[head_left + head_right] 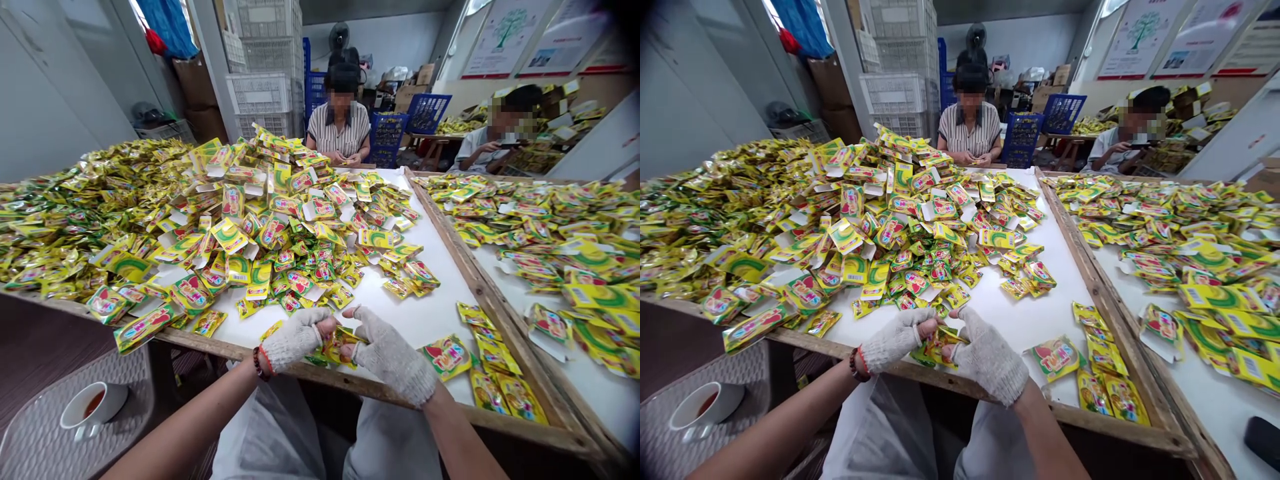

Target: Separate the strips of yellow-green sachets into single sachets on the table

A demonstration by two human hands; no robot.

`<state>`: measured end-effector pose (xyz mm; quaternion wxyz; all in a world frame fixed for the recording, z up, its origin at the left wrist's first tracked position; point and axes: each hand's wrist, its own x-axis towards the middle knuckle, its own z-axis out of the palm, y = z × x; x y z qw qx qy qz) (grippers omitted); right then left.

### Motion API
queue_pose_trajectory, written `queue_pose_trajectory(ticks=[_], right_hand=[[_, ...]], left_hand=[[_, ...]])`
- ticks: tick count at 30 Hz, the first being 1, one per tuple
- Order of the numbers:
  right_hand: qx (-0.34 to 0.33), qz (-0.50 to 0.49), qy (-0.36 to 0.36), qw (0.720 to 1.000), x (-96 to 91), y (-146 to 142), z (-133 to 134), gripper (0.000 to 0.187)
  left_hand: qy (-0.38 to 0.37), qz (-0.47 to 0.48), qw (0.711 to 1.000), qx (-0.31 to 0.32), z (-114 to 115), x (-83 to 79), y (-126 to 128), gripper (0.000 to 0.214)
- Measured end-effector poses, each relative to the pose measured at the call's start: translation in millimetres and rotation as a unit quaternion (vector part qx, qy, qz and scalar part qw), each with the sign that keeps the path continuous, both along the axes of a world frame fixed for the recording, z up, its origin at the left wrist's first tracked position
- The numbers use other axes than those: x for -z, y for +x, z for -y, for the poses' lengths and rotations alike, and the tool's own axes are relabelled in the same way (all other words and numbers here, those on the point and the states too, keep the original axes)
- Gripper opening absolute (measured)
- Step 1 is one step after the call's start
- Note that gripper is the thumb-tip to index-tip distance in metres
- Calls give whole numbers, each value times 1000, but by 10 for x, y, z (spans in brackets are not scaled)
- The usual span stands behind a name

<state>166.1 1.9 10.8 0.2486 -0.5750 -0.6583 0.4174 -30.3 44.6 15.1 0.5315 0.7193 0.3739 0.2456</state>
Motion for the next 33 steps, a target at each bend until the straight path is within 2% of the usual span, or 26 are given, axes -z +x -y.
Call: queue_pose_trajectory(ticks=[4, 7, 9, 10, 11, 12, 14, 16, 17, 18, 19, 21, 23, 25, 27, 29, 31, 33], right_hand=[[34, -17, 38, 999, 103, -19, -18, 41], [12, -43, 45, 998, 203, -77, -11, 28], [3, -51, 25, 998, 241, -116, 6, 26], [12, -48, 17, 999, 248, -130, 16, 26], [24, -44, 12, 999, 248, -139, 26, 25], [34, -40, 10, 999, 242, -142, 35, 25], [49, -39, 12, 998, 222, -140, 47, 26], [66, -45, 17, 997, 209, -135, 48, 29], [77, -49, 20, 996, 209, -137, 46, 30], [89, -57, 22, 994, 214, -143, 41, 31], [101, -69, 20, 992, 221, -154, 36, 32], [124, -122, -2, 985, 239, -197, 30, 32], [147, -218, -51, 963, 243, -271, 35, 35], [158, -333, -110, 923, 224, -375, 51, 40], [144, -429, -147, 880, 189, -491, 67, 41], [121, -487, -153, 851, 155, -580, 68, 40], [105, -506, -141, 844, 140, -606, 51, 41], [100, -496, -136, 851, 150, -553, 22, 45]], left_hand=[[-9, -26, 999, 17, 75, -59, 57, 32], [4, -46, 999, -8, 96, -25, 40, 30], [50, -83, 995, -39, 61, 6, -59, 23], [99, -123, 985, -63, 27, 18, -140, 19], [161, -181, 966, -94, -17, 28, -241, 17], [228, -252, 931, -130, -70, 38, -357, 19], [330, -404, 830, -196, -188, 62, -609, 32], [361, -509, 748, -224, -305, 94, -841, 48], [362, -537, 728, -224, -355, 106, -934, 48], [360, -547, 723, -222, -396, 109, -1006, 42], [358, -537, 729, -228, -424, 99, -1055, 31], [349, -459, 769, -276, -435, 42, -1081, 11], [303, -306, 833, -347, -373, -36, -1011, 18], [198, -114, 900, -371, -237, -82, -857, 24], [74, 35, 942, -327, -46, -56, -650, 26], [1, 79, 966, -244, 158, 19, -452, 27], [5, 40, 989, -145, 330, 79, -332, 26], [68, -41, 994, -73, 434, 62, -323, 27]])
